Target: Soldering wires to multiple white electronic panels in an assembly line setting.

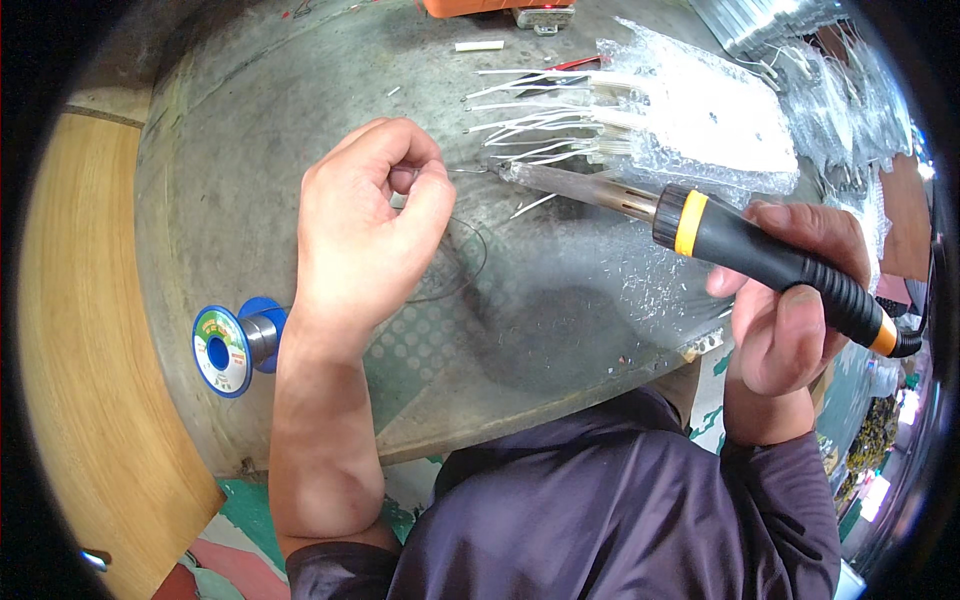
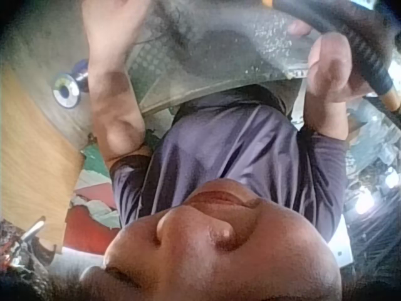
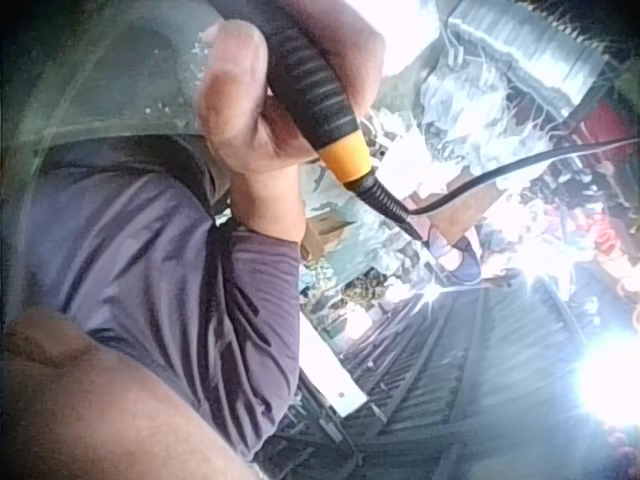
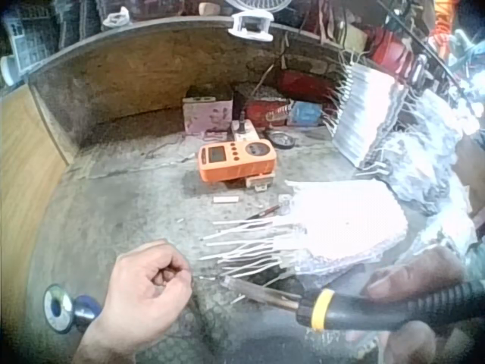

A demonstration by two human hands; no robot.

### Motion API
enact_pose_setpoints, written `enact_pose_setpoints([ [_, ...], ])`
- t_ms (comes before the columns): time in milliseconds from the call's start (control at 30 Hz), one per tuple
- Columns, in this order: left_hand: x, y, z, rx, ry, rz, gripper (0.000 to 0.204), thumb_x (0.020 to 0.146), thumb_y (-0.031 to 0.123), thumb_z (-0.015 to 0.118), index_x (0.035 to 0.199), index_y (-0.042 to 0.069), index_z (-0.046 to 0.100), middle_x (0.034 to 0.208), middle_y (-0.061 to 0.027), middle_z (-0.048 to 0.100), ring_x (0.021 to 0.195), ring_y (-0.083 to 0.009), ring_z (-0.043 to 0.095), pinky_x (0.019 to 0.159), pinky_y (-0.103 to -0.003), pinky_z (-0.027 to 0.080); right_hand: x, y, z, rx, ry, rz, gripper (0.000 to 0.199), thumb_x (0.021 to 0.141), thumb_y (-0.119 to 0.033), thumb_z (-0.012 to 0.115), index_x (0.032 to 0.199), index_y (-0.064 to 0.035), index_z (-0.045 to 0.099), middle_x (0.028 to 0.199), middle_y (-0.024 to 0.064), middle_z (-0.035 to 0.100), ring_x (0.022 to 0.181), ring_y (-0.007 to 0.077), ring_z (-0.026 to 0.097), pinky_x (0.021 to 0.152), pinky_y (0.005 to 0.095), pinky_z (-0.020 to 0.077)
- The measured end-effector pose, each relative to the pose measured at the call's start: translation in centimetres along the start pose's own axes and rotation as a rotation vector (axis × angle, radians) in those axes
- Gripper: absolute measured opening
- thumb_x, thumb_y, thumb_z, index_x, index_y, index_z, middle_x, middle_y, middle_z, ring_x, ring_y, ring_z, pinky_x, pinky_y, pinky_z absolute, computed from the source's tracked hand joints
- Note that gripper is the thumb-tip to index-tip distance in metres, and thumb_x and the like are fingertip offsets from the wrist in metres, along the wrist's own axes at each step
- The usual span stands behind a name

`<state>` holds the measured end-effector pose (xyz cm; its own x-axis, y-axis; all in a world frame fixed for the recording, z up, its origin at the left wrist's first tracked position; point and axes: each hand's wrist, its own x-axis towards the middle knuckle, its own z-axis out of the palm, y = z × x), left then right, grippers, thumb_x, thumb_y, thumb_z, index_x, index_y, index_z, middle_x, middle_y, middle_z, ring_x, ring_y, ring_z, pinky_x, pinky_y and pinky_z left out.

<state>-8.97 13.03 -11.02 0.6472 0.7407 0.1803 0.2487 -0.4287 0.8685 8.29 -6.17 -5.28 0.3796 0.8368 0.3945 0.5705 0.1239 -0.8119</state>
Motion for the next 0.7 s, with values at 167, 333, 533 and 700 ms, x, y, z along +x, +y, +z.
enact_pose_setpoints([
  [167,-0.08,0.07,-0.08,0.009,0.007,0.022,0.004,0.075,0.001,0.056,0.074,-0.002,0.055,0.069,-0.0062,0.054,0.06,-0.0107,0.052,0.056,-0.024,0.043,-0.01,0.17,-0.26,0.047,-0.039,-0.043,0.049,0.089,-0.038,0.053,0.107,0.0082,0.051,0.097,0.0135,0.056,0.058,0.0162,0.059,0.074,0.0345,0.047],
  [333,-0.03,0.03,0.08,-0.015,-0.005,-0.015,0.004,0.075,0.001,0.056,0.074,-0.002,0.055,0.069,-0.0064,0.054,0.061,-0.0107,0.053,0.057,-0.024,0.043,0.05,0.45,-0.12,0.042,-0.017,-0.064,0.051,0.089,-0.039,0.053,0.107,0.0082,0.051,0.095,0.0126,0.056,0.058,0.0162,0.059,0.069,0.0321,0.0463],
  [533,0.01,0.06,0.05,-0.026,-0.004,-0.005,0.004,0.075,0.001,0.056,0.074,-0.002,0.056,0.069,-0.0061,0.054,0.061,-0.0105,0.052,0.056,-0.025,0.043,0.13,0.29,-0.14,0.065,-0.037,-0.086,0.048,0.089,-0.036,0.053,0.108,0.008,0.051,0.096,0.0128,0.056,0.057,0.0168,0.059,0.069,0.0332,0.0461],
  [700,0.0,-0.11,0.08,-0.01,-0.002,0.007,0.004,0.075,0.002,0.056,0.074,-0.002,0.056,0.068,-0.006,0.053,0.061,-0.0106,0.051,0.057,-0.025,0.043,0.19,0.51,-0.44,0.012,-0.069,-0.089,0.045,0.089,-0.034,0.052,0.109,0.0074,0.051,0.097,0.0136,0.055,0.056,0.0171,0.059,0.07,0.0334,0.0463],
])
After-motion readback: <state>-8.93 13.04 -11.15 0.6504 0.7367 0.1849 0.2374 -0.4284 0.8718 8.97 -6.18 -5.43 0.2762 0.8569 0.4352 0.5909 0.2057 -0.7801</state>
